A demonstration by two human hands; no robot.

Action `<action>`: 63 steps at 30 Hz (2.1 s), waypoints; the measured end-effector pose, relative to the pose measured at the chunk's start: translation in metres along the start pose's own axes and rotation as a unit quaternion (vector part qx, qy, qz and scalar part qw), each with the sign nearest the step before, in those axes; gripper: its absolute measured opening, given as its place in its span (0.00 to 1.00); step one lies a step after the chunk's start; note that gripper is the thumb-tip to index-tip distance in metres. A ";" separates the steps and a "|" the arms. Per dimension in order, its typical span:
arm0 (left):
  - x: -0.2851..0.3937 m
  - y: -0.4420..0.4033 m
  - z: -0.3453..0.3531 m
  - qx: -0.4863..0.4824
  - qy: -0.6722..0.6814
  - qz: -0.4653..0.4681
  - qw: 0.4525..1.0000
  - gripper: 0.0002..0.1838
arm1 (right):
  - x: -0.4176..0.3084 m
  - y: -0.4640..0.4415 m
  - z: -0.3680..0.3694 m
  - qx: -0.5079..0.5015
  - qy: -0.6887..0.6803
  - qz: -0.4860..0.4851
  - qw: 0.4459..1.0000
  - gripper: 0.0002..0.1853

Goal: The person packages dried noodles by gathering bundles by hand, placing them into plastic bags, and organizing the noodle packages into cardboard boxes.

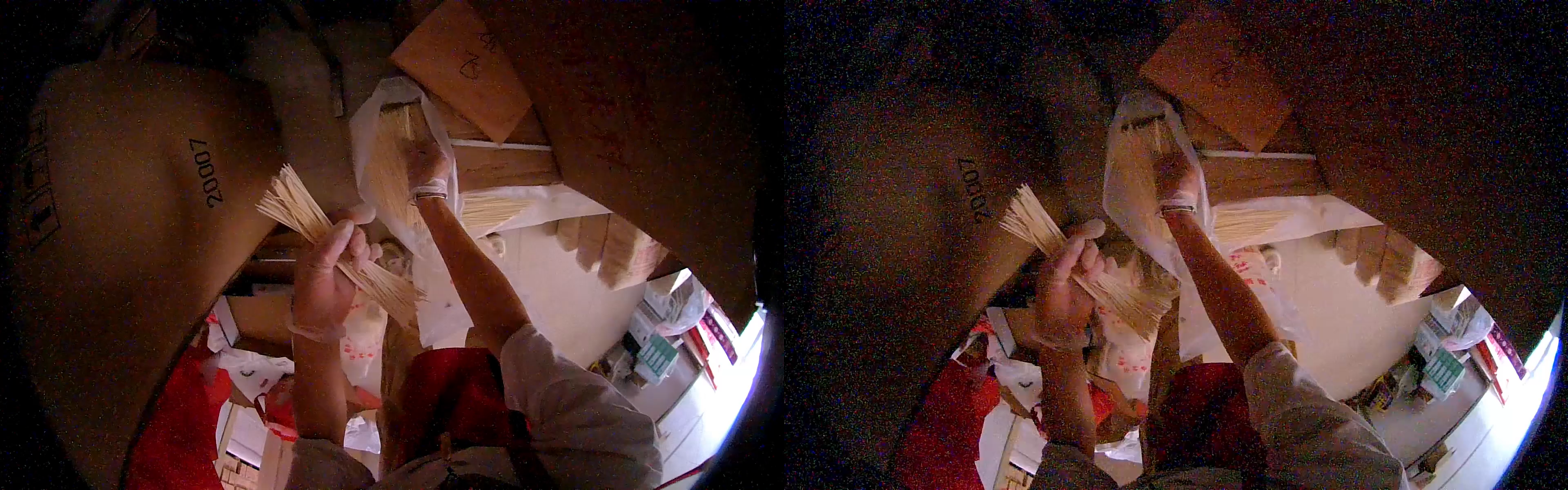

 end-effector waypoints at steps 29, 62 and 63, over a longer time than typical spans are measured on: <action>0.003 0.009 0.000 -0.001 0.011 0.006 1.000 0.16 | -0.037 -0.002 -0.017 -0.097 0.172 0.032 0.980 0.20; -0.001 0.034 -0.018 0.033 -0.071 0.016 0.997 0.13 | 0.005 0.084 0.059 -0.231 0.346 -0.081 0.906 0.35; 0.000 0.035 -0.019 0.029 -0.077 0.011 0.997 0.13 | -0.005 0.087 0.051 -0.228 0.346 -0.084 0.906 0.35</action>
Point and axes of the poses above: each hand's wrist, its own y-axis away from the middle knuckle, its own z-axis out of the palm, x = y × z, the point moved 9 cm from there along -y, towards the middle knuckle, and after that the axes turned 4 degrees about z, right-handed, at the moved point
